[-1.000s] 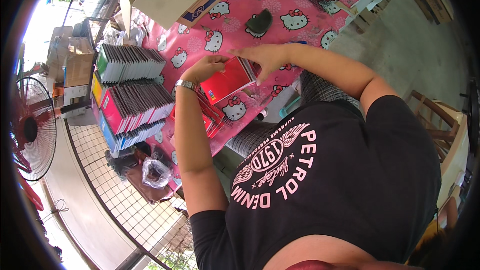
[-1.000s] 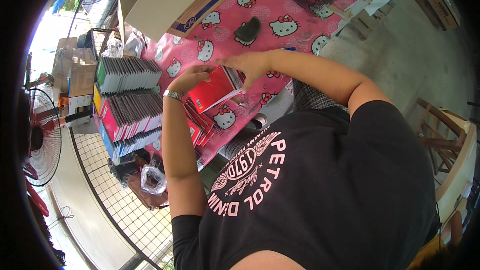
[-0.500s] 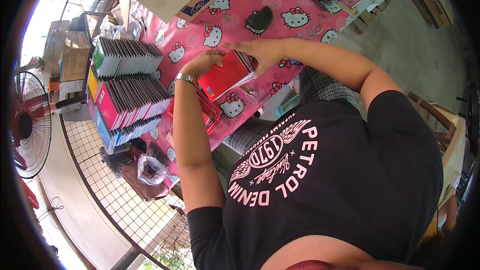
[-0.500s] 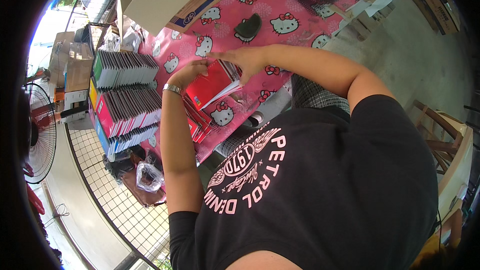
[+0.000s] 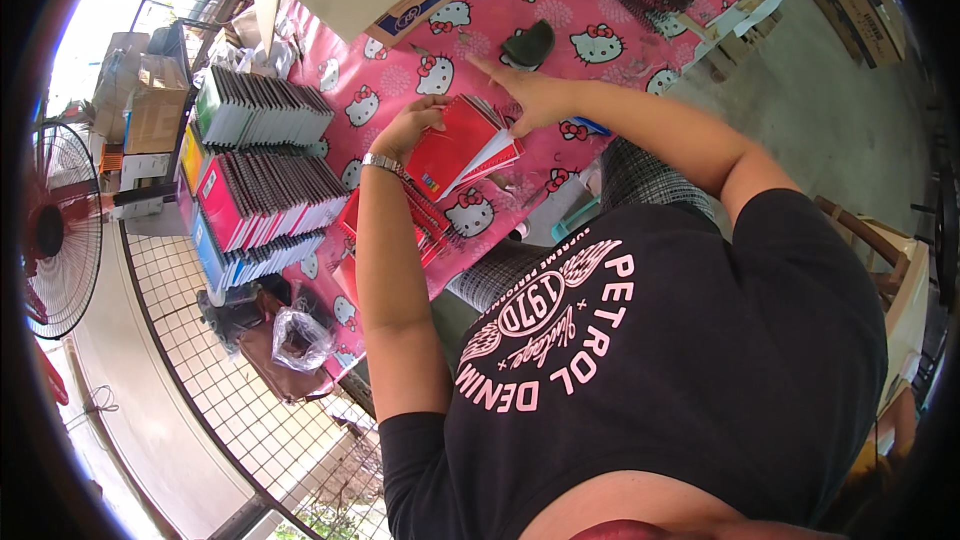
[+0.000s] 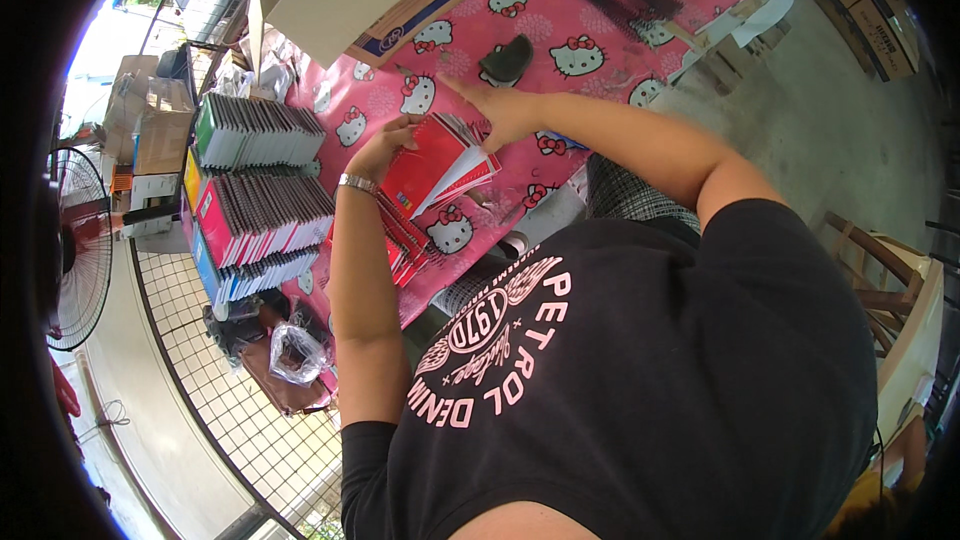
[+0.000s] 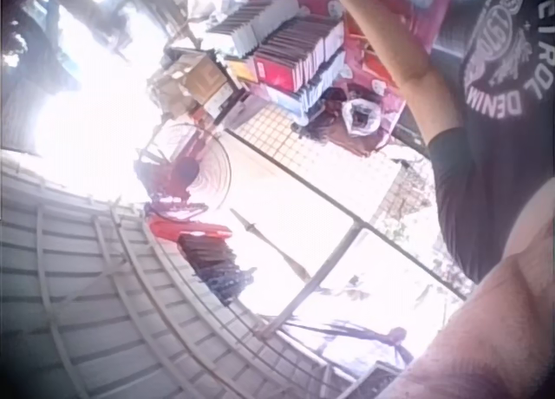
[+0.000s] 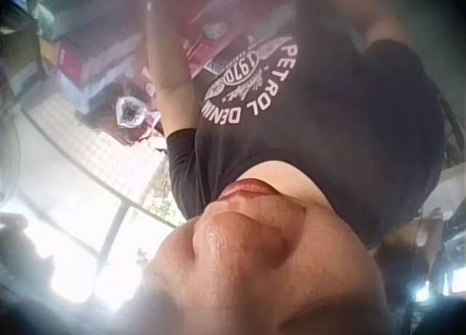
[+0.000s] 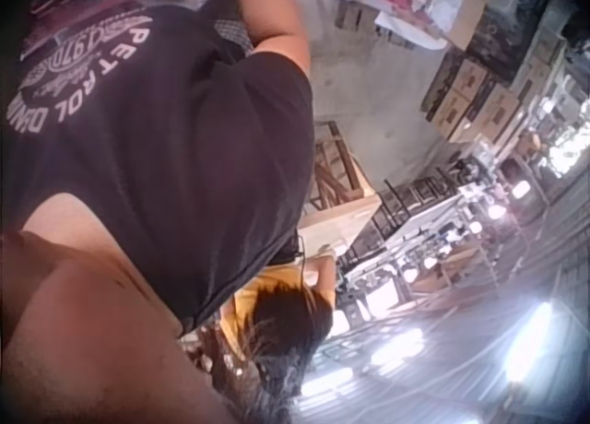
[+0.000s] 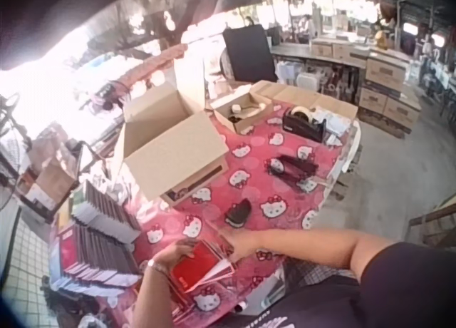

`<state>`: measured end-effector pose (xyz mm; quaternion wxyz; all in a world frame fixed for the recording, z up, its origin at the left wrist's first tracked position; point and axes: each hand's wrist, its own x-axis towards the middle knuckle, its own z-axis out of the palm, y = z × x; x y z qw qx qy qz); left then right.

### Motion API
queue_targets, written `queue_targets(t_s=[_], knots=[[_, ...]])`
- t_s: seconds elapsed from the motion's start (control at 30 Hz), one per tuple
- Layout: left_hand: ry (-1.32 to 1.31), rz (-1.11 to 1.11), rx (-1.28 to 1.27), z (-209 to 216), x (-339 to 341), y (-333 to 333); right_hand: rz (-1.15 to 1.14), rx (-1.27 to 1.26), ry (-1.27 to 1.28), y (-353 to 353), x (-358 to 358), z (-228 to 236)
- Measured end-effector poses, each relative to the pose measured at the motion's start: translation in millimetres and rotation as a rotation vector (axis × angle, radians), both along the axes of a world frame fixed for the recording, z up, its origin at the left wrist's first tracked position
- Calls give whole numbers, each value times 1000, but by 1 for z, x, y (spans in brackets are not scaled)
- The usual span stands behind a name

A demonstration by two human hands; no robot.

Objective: The person packs small red items into stacks and boxes, using blue pliers to secure or trim components on each item before placing them into a larger cardboard box.

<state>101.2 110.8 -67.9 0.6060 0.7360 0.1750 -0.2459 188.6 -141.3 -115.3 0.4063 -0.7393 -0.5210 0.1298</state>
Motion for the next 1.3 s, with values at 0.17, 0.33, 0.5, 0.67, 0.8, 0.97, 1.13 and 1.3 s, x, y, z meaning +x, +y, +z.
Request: queue_targets(t_s=[0.17, 0.33, 0.5, 0.67, 0.8, 0.97, 1.13, 1.3], knots=[[-208, 369, -276, 22, -39, 8, -191, 79, 171, -15, -33, 49], [-361, 961, -390, 14, -79, -5, -248, 76, 1039, 5, -51, 26], [-335, 1213, -717, -8, -103, -87, -332, 35, 1315, -8, -69, 53], [-758, 855, 1127, -7, -134, -153, -281, -161, 972, -8, -39, 38], [-814, 56, 1135, 18, -116, -146, -213, -280, 622, -4, -27, 40], [-753, -160, 1255, 26, -105, -129, -271, -277, 86, -12, -18, 54], [-691, -256, 1249, 37, -99, -130, -244, -176, 164, -44, -17, 68], [-682, -322, 1043, 50, -95, -114, -175, 13, 233, -54, -27, 69]])
